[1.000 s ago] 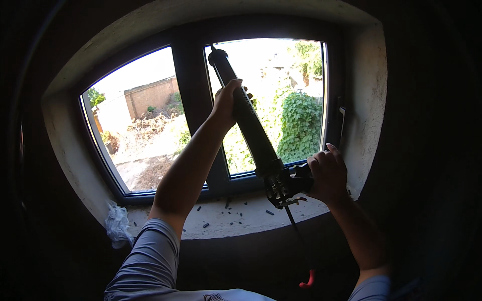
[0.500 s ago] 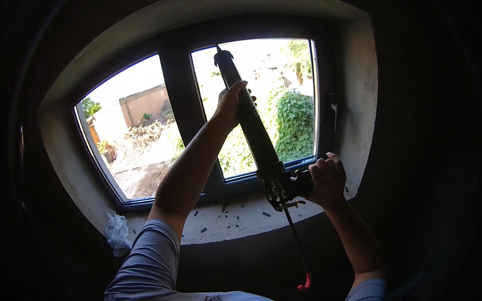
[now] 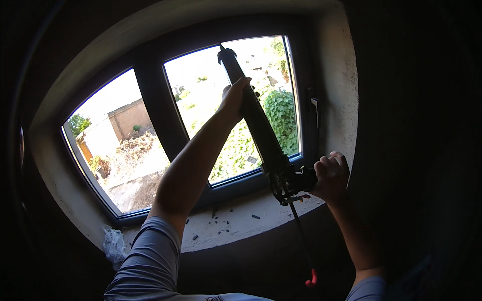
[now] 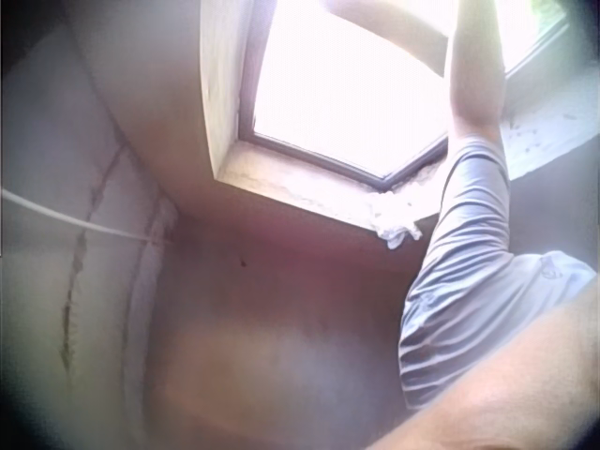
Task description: The person climbs a ladder to reach a window, wipes the window sill, and then uses a caulking gun to apply sealant along the window frame. The person moves the ladder to access different sections of the window.
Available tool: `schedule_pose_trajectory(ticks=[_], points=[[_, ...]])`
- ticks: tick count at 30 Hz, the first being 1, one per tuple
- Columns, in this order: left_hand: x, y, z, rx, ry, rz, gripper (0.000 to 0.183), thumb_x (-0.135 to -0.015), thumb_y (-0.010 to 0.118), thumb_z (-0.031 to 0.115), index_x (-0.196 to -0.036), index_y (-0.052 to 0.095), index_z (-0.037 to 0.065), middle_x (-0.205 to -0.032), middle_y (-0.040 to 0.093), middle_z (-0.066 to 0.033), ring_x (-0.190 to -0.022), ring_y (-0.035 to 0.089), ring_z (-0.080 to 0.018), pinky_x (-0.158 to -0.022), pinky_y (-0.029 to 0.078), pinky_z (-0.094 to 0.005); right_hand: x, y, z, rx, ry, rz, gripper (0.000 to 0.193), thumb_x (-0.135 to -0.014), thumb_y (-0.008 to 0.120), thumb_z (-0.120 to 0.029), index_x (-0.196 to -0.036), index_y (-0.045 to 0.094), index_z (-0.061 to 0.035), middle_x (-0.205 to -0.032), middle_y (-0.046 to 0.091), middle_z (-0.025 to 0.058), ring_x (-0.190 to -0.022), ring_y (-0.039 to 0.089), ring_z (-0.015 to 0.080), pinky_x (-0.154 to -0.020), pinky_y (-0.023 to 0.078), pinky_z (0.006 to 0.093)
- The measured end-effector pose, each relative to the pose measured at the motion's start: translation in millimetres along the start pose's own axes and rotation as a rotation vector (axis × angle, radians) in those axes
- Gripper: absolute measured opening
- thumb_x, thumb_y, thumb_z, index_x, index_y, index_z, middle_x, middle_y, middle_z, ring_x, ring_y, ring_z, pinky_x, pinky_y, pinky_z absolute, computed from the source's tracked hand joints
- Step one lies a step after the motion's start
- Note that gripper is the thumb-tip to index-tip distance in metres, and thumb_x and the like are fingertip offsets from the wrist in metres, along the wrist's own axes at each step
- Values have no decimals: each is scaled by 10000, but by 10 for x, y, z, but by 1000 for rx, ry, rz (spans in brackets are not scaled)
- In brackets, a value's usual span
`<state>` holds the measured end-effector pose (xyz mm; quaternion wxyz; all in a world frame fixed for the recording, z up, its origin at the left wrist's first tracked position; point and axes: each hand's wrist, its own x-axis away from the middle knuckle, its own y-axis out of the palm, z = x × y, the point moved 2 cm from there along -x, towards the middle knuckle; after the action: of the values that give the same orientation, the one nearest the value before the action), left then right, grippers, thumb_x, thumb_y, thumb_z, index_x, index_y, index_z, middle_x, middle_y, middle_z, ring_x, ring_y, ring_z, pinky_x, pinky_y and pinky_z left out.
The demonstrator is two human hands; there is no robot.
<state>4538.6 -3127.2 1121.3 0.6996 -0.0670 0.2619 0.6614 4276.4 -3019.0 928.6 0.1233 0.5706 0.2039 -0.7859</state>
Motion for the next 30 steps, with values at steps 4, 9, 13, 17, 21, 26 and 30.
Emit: schedule_pose_trajectory(ticks=[4, 9, 13, 17, 21, 26, 30], points=[[-136, 220, -116, -7, -26, -7, 318, -910, 712, 258, -1021, 575, -7, -819, 605, -120, -723, 689, -273, -621, 596, -410, 93, -11, 191, 18, 15, -10, 622, -860, 633, -672, -767, 487, -75, -695, 496, 97, -695, 593, 293, -890, 480, 529], [-280, 510, -244, -34, -40, -19, 352, -915, 706, 271, -1054, 576, -25, -833, 611, -129, -732, 691, -285, -648, 604, -414, 179, -41, 453, 54, 15, -19, 611, -866, 645, -636, -705, 484, -70, -687, 513, 104, -700, 592, 304, -805, 486, 480], [-416, 732, -351, -39, -49, -37, 344, -919, 697, 270, -1047, 594, -33, -801, 614, -125, -734, 690, -278, -660, 601, -403, 228, -57, 649, 131, 17, 8, 654, -889, 589, -696, -694, 476, -82, -660, 505, 95, -670, 587, 293, -750, 491, 467], [-587, 894, -474, -62, -50, -54, 291, -919, 694, 261, -947, 615, -17, -777, 628, -125, -732, 688, -269, -663, 599, -390, 286, -70, 813, 152, 36, 2, 703, -892, 531, -761, -685, 461, -93, -650, 503, 93, -661, 589, 286, -724, 499, 457], [-790, 1040, -609, -98, -43, -29, 270, -913, 699, 251, -937, 620, -7, -776, 629, -116, -700, 675, -245, -626, 587, -379, 355, -55, 962, 129, 53, -6, 625, -851, 673, -647, -684, 467, -80, -646, 520, 108, -617, 590, 300, -723, 503, 444], [-974, 1205, -756, -75, -54, -64, 482, -846, 747, 300, -1128, 593, -60, -908, 652, -147, -772, 677, -258, -706, 582, -399, 432, -15, 1138, 170, 73, 26, 634, -855, 662, -665, -687, 471, -84, -648, 521, 105, -620, 591, 303, -722, 500, 441], [-1042, 1337, -825, -89, -46, -69, 582, -840, 756, 319, -1214, 560, -82, -966, 656, -165, -861, 684, -269, -767, 583, -414, 457, -31, 1252, 179, 78, 20, 601, -853, 677, -629, -697, 476, -84, -655, 520, 98, -625, 593, 303, -718, 502, 438]])
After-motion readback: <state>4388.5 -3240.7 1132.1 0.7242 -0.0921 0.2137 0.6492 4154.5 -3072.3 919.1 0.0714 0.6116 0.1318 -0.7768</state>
